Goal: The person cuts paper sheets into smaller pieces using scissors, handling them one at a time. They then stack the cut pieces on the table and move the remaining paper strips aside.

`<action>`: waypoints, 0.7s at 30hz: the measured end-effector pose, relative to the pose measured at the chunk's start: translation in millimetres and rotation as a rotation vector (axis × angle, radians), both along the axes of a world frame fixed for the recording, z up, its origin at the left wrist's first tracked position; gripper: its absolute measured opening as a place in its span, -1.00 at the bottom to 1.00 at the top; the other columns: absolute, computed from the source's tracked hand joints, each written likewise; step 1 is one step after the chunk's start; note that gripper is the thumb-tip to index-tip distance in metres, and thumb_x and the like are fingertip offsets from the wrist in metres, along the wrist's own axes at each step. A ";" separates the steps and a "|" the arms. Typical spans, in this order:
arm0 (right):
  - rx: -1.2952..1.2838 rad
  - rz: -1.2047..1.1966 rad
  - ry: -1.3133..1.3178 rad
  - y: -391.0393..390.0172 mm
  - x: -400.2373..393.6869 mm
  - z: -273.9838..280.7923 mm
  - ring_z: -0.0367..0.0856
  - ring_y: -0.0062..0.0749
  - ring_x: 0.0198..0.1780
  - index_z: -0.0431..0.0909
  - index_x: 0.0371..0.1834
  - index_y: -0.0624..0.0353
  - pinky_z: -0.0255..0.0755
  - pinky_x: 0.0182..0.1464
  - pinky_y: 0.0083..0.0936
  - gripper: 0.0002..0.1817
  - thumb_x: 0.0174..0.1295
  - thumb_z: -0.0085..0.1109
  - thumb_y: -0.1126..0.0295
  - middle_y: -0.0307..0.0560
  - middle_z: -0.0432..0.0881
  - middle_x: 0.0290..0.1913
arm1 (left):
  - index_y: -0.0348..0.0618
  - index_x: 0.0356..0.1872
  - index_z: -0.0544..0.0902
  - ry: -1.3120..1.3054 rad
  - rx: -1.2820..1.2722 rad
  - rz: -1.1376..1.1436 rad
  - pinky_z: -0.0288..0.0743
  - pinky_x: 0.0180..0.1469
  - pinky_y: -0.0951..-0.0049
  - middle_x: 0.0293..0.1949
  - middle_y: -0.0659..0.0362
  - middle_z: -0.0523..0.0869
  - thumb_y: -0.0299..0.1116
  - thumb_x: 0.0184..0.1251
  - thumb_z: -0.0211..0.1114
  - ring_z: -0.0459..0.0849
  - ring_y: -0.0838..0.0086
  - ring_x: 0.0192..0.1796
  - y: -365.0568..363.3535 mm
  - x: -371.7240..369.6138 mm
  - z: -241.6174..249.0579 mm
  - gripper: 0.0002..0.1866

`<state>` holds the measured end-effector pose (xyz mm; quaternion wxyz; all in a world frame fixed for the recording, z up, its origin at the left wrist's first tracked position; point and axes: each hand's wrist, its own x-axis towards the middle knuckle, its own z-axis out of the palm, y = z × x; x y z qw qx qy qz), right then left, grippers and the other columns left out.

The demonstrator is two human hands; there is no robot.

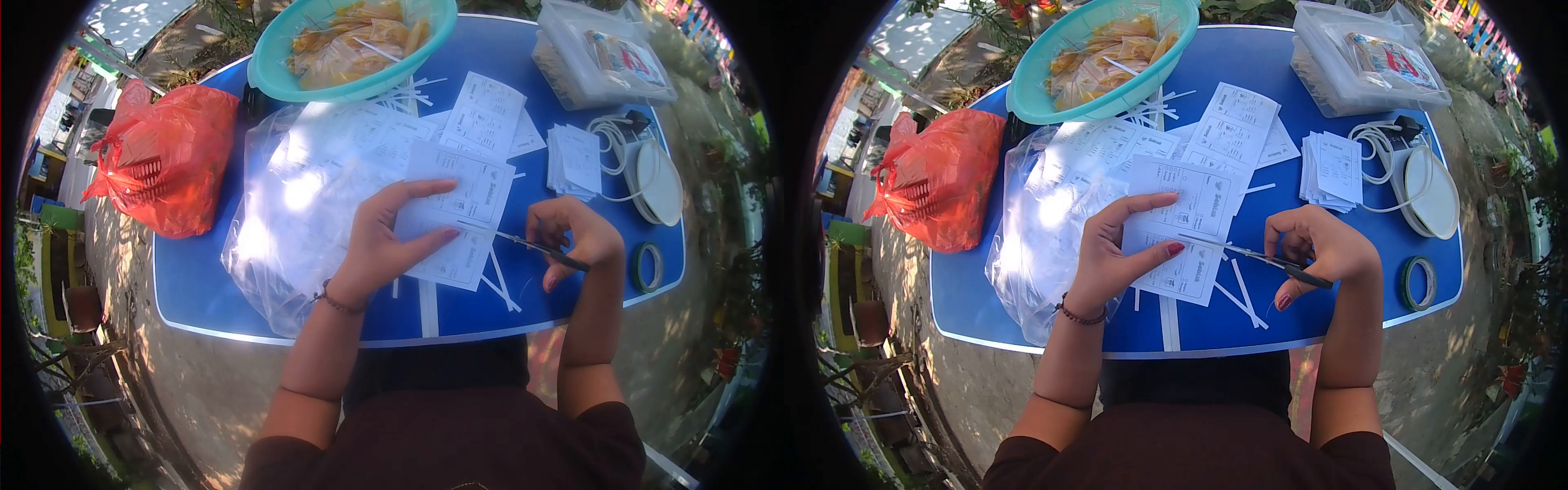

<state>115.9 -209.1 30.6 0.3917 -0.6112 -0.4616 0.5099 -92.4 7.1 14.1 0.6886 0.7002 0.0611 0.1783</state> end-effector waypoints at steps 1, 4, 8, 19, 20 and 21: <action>0.009 0.001 -0.009 0.1 0.2 -0.4 0.30 -0.81 -0.69 0.51 -0.40 0.26 -0.03 -0.60 -0.71 -0.31 -0.45 0.76 0.06 -0.35 0.45 -0.74 | -0.34 0.10 0.59 0.001 -0.006 -0.002 0.65 0.02 0.50 -0.02 0.00 0.70 -0.64 0.10 0.46 0.71 0.45 -0.01 -0.1 0.0 0.0 -0.52; 0.000 -0.006 -0.004 0.7 -0.2 0.2 0.31 -0.80 -0.69 0.51 -0.40 0.25 -0.04 -0.59 -0.71 -0.31 -0.47 0.76 0.05 -0.35 0.46 -0.74 | -0.34 0.10 0.59 0.004 -0.014 -0.004 0.66 0.02 0.49 -0.02 0.00 0.70 -0.64 0.10 0.46 0.71 0.44 -0.01 0.0 -0.2 0.2 -0.52; 0.013 -0.026 -0.008 0.7 -2.1 1.0 0.31 -0.80 -0.69 0.51 -0.41 0.24 -0.05 -0.59 -0.70 -0.31 -0.47 0.76 0.05 -0.36 0.46 -0.74 | -0.34 0.11 0.59 0.004 -0.017 -0.004 0.66 0.03 0.48 -0.02 -0.01 0.70 -0.64 0.10 0.46 0.72 0.44 -0.01 0.7 -0.5 0.4 -0.52; 0.030 -0.051 -0.071 -1.3 -2.1 1.6 0.29 -0.82 -0.70 0.52 -0.45 0.24 -0.08 -0.59 -0.69 -0.35 -0.47 0.77 0.08 -0.37 0.42 -0.77 | -0.35 0.10 0.59 -0.010 -0.004 -0.005 0.66 0.03 0.48 -0.01 -0.02 0.70 -0.63 0.10 0.46 0.71 0.44 -0.01 0.9 -0.6 -0.6 -0.52; 0.035 -0.046 -0.073 -1.5 -1.5 1.5 0.29 -0.82 -0.70 0.52 -0.44 0.24 -0.08 -0.59 -0.69 -0.35 -0.46 0.77 0.09 -0.37 0.42 -0.77 | -0.35 0.10 0.59 -0.008 -0.001 -0.005 0.66 0.03 0.48 -0.01 -0.02 0.70 -0.63 0.10 0.46 0.71 0.44 0.00 1.0 -0.7 -0.2 -0.52; 0.039 -0.041 -0.074 -1.7 -0.9 1.2 0.29 -0.82 -0.70 0.53 -0.44 0.24 -0.07 -0.59 -0.70 -0.36 -0.46 0.77 0.10 -0.37 0.43 -0.76 | -0.35 0.10 0.59 -0.004 0.002 -0.005 0.66 0.03 0.48 -0.01 -0.02 0.70 -0.63 0.10 0.46 0.71 0.44 0.00 0.9 -1.0 0.2 -0.52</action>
